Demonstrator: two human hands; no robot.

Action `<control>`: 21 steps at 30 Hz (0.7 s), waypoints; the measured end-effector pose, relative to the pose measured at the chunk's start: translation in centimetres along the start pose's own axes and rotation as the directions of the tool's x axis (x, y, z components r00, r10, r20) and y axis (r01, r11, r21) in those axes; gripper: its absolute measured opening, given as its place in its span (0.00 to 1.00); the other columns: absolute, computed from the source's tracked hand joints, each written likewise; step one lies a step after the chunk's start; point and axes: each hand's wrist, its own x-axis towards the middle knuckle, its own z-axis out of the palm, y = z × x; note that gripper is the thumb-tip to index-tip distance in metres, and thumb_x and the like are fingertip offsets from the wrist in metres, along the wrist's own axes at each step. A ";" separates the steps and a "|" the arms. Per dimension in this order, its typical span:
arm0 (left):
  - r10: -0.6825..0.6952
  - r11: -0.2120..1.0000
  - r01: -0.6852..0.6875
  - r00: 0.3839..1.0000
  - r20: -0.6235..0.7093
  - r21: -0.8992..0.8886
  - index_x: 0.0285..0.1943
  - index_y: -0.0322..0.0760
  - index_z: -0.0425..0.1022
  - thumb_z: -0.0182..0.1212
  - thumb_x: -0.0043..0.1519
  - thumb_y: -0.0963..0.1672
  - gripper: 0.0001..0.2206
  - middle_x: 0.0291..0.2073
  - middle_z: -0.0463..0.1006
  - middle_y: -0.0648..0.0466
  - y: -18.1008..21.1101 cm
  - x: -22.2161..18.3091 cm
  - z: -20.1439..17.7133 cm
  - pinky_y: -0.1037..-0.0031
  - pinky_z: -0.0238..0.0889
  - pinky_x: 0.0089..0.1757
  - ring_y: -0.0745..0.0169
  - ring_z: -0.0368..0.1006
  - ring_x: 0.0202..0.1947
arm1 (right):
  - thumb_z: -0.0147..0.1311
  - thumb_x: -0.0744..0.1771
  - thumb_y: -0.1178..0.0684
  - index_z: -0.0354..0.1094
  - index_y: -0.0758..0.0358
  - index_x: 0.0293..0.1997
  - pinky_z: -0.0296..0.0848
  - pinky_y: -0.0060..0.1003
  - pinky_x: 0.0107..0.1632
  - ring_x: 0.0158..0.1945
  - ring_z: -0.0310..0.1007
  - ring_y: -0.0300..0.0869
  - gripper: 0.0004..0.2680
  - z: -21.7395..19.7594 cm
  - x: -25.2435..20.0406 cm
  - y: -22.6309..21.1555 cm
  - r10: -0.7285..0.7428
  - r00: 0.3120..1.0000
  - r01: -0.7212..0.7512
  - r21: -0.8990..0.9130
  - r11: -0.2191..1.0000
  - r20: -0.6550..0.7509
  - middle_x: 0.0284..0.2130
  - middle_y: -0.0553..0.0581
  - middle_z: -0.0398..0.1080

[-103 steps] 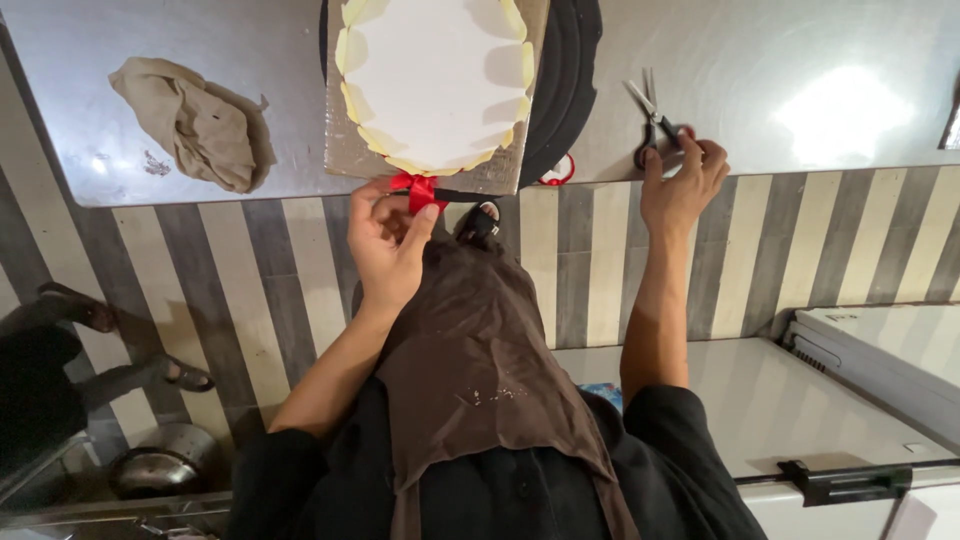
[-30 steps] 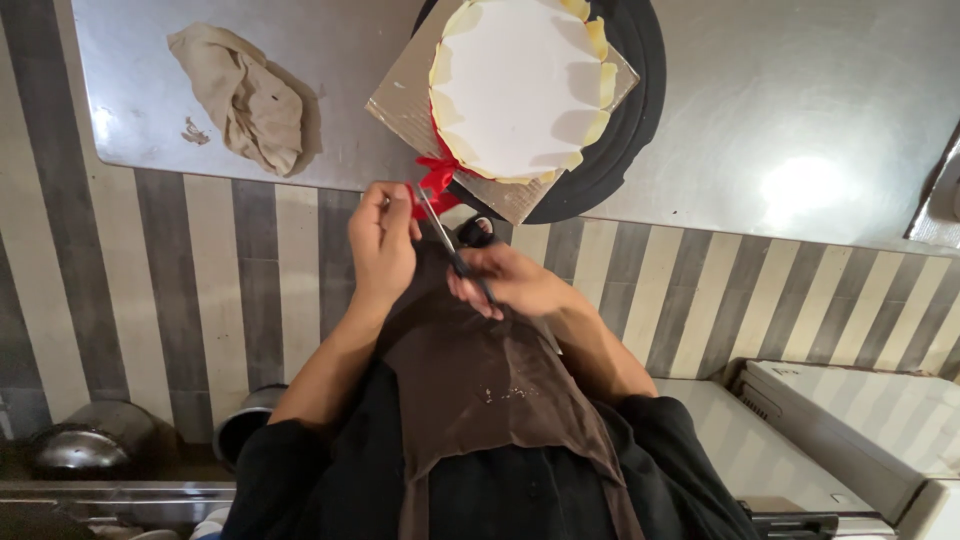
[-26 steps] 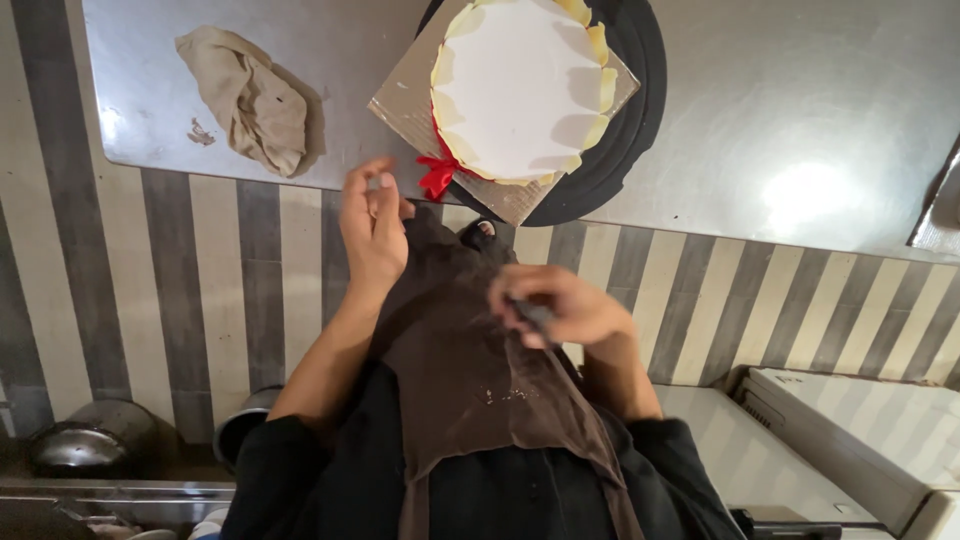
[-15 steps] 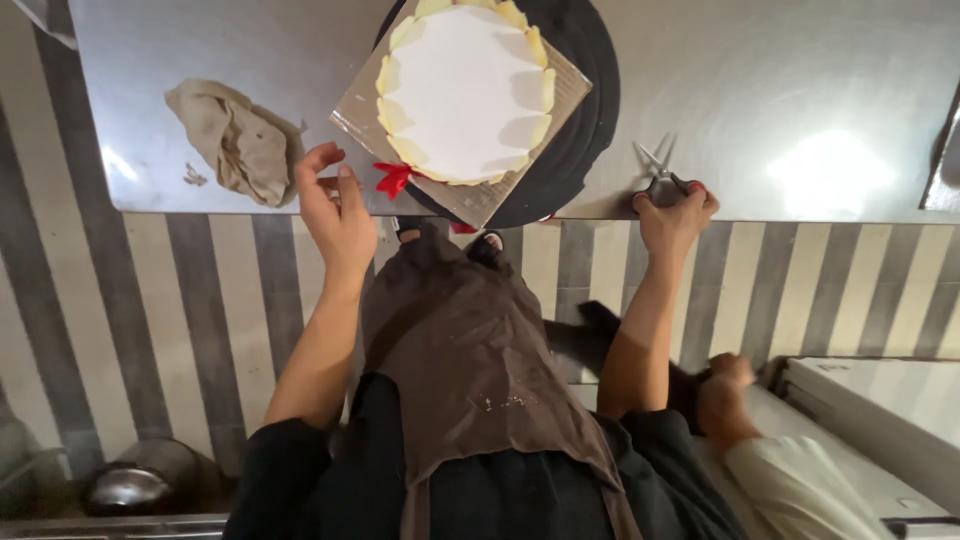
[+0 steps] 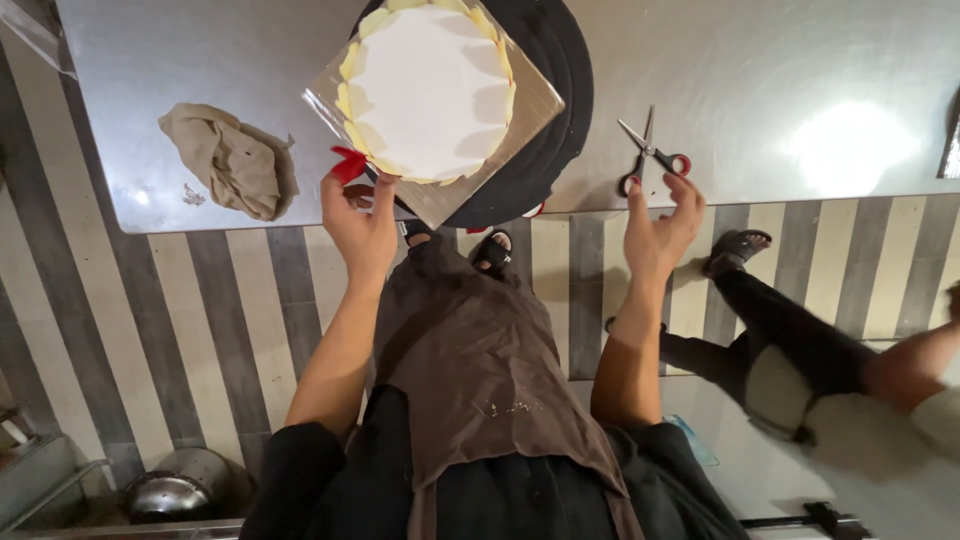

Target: The recorder ties a red ribbon around a decorated cake and secures it with a knot.

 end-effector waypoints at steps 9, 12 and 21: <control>0.243 0.966 -0.239 0.970 -0.029 0.099 0.64 0.24 0.62 0.55 0.62 0.36 0.20 0.45 0.79 0.47 -0.3 8.0 -7.8 0.79 0.68 0.35 0.68 0.76 0.36 | 0.65 0.66 0.59 0.70 0.66 0.51 0.70 0.38 0.44 0.43 0.73 0.45 0.11 -0.3 -7.1 -11.5 -0.152 0.987 0.138 0.190 0.972 0.059 0.43 0.57 0.73; -0.194 0.976 0.196 0.981 -0.028 0.092 0.55 0.26 0.78 0.55 0.73 0.41 0.10 0.38 0.83 0.39 -3.7 11.7 -8.5 0.73 0.66 0.35 0.58 0.75 0.32 | 0.65 0.66 0.58 0.70 0.68 0.50 0.71 0.35 0.42 0.39 0.71 0.41 0.11 1.0 -8.7 -13.5 -0.151 0.985 0.134 0.180 0.974 0.082 0.39 0.57 0.73; 0.236 0.953 -0.297 0.846 0.477 0.055 0.60 0.27 0.74 0.68 0.66 0.41 0.15 0.49 0.78 0.45 1.4 14.5 -5.8 0.73 0.71 0.41 0.60 0.78 0.39 | 0.56 0.67 0.59 0.59 0.66 0.61 0.78 0.29 0.40 0.44 0.77 0.36 0.16 6.3 -14.6 -19.9 0.290 0.788 -0.584 0.508 0.634 0.544 0.45 0.56 0.75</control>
